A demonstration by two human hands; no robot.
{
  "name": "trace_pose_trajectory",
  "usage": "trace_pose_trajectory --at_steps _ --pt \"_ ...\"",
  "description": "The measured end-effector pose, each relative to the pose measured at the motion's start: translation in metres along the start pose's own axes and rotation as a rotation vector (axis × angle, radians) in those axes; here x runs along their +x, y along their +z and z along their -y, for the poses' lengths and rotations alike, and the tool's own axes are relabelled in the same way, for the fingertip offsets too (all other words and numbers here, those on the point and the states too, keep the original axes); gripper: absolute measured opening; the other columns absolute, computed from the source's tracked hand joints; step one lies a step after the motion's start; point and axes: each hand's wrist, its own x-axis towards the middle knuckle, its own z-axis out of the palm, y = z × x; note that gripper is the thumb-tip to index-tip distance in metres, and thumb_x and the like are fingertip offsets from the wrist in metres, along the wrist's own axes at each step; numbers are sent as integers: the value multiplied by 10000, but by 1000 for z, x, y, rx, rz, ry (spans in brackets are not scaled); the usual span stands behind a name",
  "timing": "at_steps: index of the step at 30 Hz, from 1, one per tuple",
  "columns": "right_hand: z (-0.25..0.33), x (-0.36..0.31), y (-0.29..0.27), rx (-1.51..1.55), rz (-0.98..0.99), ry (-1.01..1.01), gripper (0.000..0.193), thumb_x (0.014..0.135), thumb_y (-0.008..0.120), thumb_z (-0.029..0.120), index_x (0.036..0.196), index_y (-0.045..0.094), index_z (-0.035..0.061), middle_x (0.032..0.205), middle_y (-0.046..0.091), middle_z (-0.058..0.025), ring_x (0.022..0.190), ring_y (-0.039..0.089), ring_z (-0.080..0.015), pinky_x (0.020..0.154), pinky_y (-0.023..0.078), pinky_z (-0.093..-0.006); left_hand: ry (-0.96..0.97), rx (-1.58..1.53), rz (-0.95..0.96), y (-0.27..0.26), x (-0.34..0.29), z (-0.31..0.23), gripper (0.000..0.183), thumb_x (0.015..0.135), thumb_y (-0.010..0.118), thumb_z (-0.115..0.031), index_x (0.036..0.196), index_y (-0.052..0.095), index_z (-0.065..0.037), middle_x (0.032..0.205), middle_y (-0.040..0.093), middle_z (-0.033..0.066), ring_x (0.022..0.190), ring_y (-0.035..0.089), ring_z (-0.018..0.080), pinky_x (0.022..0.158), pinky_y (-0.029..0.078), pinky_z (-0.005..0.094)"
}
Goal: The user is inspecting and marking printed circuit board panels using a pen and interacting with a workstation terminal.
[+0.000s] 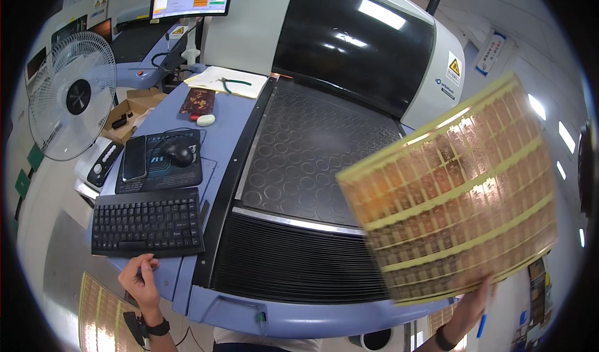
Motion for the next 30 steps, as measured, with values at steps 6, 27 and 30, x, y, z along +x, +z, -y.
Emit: trace_pose_trajectory --at_steps 6,27,30 --pt "60 72 106 -782 -252 -706 206 969 661 189 1057 661 3 969 677 -102 835 636 -187 749 526 -323 26 43 -8 7 2 -12 168 896 569 -49 858 682 69 697 683 128 630 680 197 592 518 280" --pt "-137 15 305 -902 788 -604 625 897 645 81 1462 381 57 1573 259 -288 1448 222 -518 1158 218 -640 37 40 45 7 5 -9 200 897 578 -91 852 693 65 700 699 124 631 692 199 603 527 282" --pt "-155 -18 295 -890 1122 -337 569 970 584 286 1460 393 69 1558 317 -265 1449 229 -503 1163 161 -658 32 38 55 5 5 -6 206 901 578 -100 853 693 65 702 700 121 633 691 199 610 532 284"
